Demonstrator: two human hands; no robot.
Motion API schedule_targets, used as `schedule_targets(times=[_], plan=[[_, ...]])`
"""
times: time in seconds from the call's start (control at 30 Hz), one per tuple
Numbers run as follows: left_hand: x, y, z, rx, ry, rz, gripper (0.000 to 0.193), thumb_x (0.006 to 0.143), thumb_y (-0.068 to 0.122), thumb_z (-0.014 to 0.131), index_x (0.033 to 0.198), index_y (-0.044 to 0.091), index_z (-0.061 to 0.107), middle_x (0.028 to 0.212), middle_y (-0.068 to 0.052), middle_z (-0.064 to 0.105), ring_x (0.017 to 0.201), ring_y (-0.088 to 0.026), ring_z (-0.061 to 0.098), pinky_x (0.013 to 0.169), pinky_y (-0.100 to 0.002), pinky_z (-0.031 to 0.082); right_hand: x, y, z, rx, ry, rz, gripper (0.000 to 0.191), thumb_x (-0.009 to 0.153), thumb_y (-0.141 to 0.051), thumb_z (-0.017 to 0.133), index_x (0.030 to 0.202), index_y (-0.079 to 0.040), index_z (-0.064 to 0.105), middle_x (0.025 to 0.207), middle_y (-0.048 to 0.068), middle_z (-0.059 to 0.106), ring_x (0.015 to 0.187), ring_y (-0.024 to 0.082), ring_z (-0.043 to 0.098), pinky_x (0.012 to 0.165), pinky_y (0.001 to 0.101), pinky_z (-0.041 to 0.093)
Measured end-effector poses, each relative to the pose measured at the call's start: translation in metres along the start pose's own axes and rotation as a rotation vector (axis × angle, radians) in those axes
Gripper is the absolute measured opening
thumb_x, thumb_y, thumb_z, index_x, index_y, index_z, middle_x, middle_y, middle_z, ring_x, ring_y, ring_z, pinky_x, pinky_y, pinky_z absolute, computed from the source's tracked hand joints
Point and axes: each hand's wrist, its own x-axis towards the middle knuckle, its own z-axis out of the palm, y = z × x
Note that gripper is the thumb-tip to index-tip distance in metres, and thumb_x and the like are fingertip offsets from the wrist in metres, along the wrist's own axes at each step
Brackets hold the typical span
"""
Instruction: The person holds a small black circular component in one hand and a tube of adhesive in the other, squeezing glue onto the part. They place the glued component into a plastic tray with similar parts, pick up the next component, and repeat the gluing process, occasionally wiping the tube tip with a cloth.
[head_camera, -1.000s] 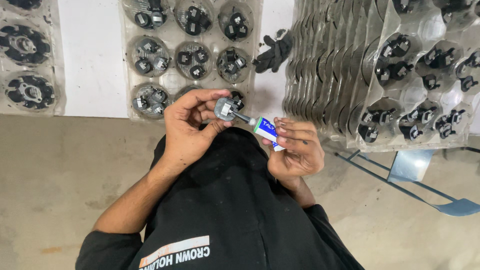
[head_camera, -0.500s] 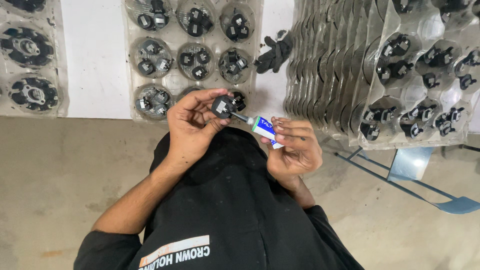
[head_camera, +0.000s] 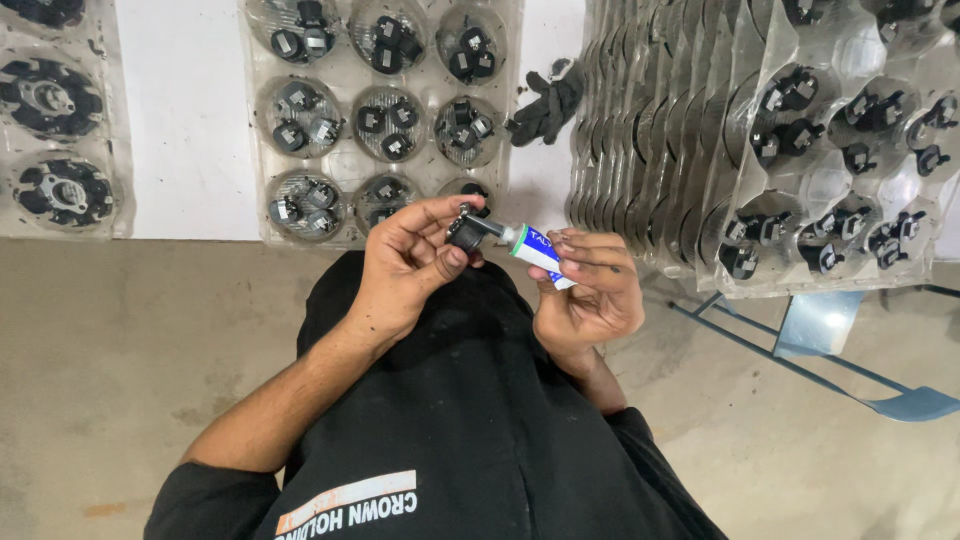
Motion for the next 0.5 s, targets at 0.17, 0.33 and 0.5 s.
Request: schedule_targets(times=[0.17, 0.33, 0.5], plan=[[0.0022, -0.0017, -0.0008, -0.034, -0.009, -0.01, 0.045, 0.1, 0.007, 0.073, 0.141, -0.001, 0.058, 0.144, -0.011, 0.064, 0.102, -0.015, 0.068, 0.094, -0.031, 0.059, 0.0009, 0.0029, 0.0006, 0.027, 0.015, 0.019, 0.031, 0.084, 0.012, 0.082, 0.099, -0.002, 0.058, 0.103, 0.011, 0.065, 0.103, 0.026, 0.069, 0.091, 0.0423, 0.063], [0.0031, -0.0026, 0.0002, -0.058, 0.005, -0.025, 0.046, 0.101, 0.013, 0.074, 0.142, -0.002, 0.058, 0.14, -0.01, 0.065, 0.099, -0.014, 0.068, 0.093, -0.031, 0.059, 0.0004, 0.0034, -0.0015, 0.058, 0.011, 0.084, 0.03, 0.085, 0.013, 0.081, 0.101, -0.001, 0.059, 0.104, 0.011, 0.065, 0.105, 0.025, 0.068, 0.093, 0.0411, 0.062], [0.003, -0.0014, 0.0001, -0.115, -0.009, -0.056, 0.05, 0.101, 0.015, 0.074, 0.145, -0.003, 0.058, 0.126, -0.009, 0.069, 0.098, -0.015, 0.068, 0.093, -0.031, 0.059, 0.0027, 0.0043, -0.0026, 0.062, -0.002, 0.122, 0.029, 0.085, 0.014, 0.081, 0.1, 0.0, 0.06, 0.104, 0.011, 0.065, 0.105, 0.024, 0.067, 0.094, 0.04, 0.062]])
